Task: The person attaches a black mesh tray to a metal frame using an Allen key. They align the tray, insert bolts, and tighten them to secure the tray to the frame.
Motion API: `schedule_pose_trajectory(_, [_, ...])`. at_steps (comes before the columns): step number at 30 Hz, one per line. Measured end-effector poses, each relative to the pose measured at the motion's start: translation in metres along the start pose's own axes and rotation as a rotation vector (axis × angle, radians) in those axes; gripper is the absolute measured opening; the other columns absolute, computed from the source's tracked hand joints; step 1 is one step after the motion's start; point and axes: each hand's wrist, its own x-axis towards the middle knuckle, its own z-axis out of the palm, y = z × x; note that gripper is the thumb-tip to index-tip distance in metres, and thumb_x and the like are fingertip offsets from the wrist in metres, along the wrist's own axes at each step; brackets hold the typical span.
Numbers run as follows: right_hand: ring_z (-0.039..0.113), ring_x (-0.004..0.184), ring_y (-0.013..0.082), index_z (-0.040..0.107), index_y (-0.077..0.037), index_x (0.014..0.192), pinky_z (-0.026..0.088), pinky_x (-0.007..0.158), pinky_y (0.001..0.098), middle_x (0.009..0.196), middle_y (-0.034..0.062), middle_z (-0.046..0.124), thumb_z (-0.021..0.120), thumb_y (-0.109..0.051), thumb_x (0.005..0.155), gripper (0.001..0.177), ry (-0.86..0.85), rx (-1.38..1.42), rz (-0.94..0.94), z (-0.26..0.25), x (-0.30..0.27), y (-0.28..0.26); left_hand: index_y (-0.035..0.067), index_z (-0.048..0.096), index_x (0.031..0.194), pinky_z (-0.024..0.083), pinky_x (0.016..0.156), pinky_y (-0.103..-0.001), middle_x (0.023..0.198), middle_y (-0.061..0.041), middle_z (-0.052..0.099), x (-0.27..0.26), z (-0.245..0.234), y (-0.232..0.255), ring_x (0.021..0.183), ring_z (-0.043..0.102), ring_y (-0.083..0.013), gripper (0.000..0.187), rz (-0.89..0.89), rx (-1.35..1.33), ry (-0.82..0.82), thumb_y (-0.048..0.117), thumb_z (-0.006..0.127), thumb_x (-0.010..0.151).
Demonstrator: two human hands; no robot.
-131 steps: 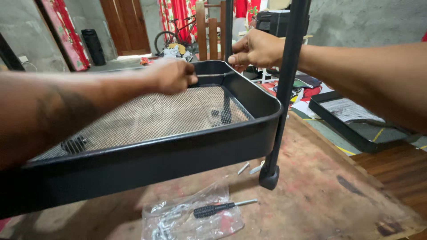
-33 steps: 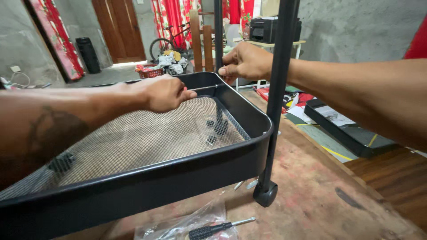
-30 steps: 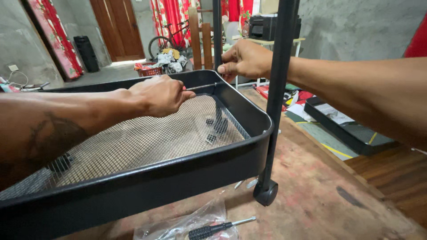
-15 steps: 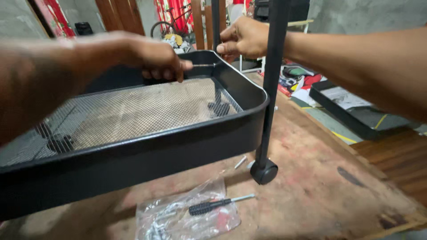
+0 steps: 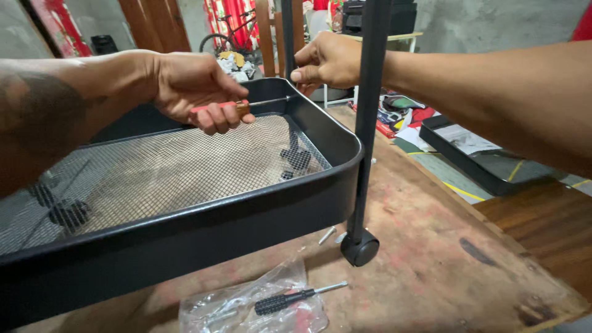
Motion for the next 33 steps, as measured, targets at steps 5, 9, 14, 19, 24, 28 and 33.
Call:
schedule_pose_trajectory(5, [0.076, 0.087, 0.0155, 0.071, 0.006, 0.109, 0.063, 0.083, 0.0302, 0.092, 0.0088, 0.077, 0.064, -0.019, 0.102, 0.028, 0.031, 0.027, 0.011, 0.006, 0.006, 0.001, 0.005, 0.055, 0.097, 0.039, 0.052, -0.022, 0.075, 0.004, 0.044, -0.010, 0.023, -0.004, 0.059, 0.039, -0.0071, 0.035, -0.015, 0.146, 0.097, 0.033, 0.038, 0.109])
schedule_pose_trajectory(9, [0.075, 0.086, 0.0140, 0.072, 0.006, 0.110, 0.064, 0.083, 0.0296, 0.093, 0.0082, 0.077, 0.063, -0.016, 0.102, 0.025, 0.039, 0.073, -0.010, 0.006, 0.005, 0.007, 0.008, 0.056, 0.094, 0.038, 0.052, -0.028, 0.070, 0.003, 0.044, -0.009, 0.039, -0.001, 0.056, 0.036, -0.0100, 0.040, 0.019, 0.521, 0.412, 0.040, 0.036, 0.107])
schedule_pose_trajectory(14, [0.075, 0.085, 0.0145, 0.073, 0.005, 0.110, 0.063, 0.082, 0.0300, 0.092, 0.0079, 0.077, 0.063, -0.016, 0.101, 0.024, 0.033, 0.081, -0.013, 0.008, 0.010, 0.009, 0.010, 0.056, 0.092, 0.039, 0.053, -0.029, 0.070, 0.003, 0.045, -0.006, 0.040, 0.000, 0.057, 0.037, -0.0101, 0.043, 0.014, 0.617, 0.488, 0.046, 0.037, 0.106])
schedule_pose_trajectory(19, [0.076, 0.084, 0.0144, 0.073, 0.003, 0.109, 0.062, 0.080, 0.0293, 0.091, 0.0069, 0.078, 0.064, -0.016, 0.101, 0.023, 0.082, 0.012, 0.022, 0.008, 0.010, 0.010, 0.008, 0.058, 0.091, 0.040, 0.052, -0.031, 0.070, 0.001, 0.048, 0.005, 0.037, -0.006, 0.057, 0.041, -0.0124, 0.042, 0.058, 0.624, 0.579, 0.043, 0.040, 0.107])
schedule_pose_trajectory(24, [0.077, 0.083, 0.0150, 0.074, 0.004, 0.103, 0.061, 0.078, 0.0303, 0.087, 0.0096, 0.077, 0.065, -0.017, 0.101, 0.024, 0.115, -0.069, 0.031, 0.007, 0.010, 0.010, 0.006, 0.061, 0.087, 0.037, 0.050, -0.035, 0.069, -0.002, 0.049, 0.012, 0.039, -0.011, 0.057, 0.042, -0.0152, 0.047, 0.125, 0.744, 0.680, 0.043, 0.040, 0.108])
schedule_pose_trajectory(28, [0.076, 0.084, 0.0136, 0.074, 0.003, 0.103, 0.062, 0.079, 0.0282, 0.089, 0.0068, 0.078, 0.065, -0.018, 0.100, 0.023, 0.124, -0.017, 0.018, 0.011, 0.010, 0.010, 0.005, 0.066, 0.088, 0.046, 0.061, -0.043, 0.075, -0.008, 0.059, 0.014, 0.036, -0.007, 0.065, 0.054, -0.0212, 0.053, 0.087, 1.080, 0.780, 0.045, 0.039, 0.108])
schedule_pose_trajectory(33, [0.076, 0.083, 0.0138, 0.074, 0.002, 0.102, 0.061, 0.076, 0.0285, 0.086, 0.0078, 0.077, 0.065, -0.018, 0.100, 0.023, 0.144, -0.106, 0.059, 0.008, 0.008, 0.010, 0.006, 0.073, 0.104, 0.050, 0.091, -0.050, 0.099, -0.019, 0.072, 0.020, 0.026, -0.003, 0.098, 0.067, -0.0325, 0.044, 0.218, 1.429, 0.855, 0.039, 0.044, 0.105])
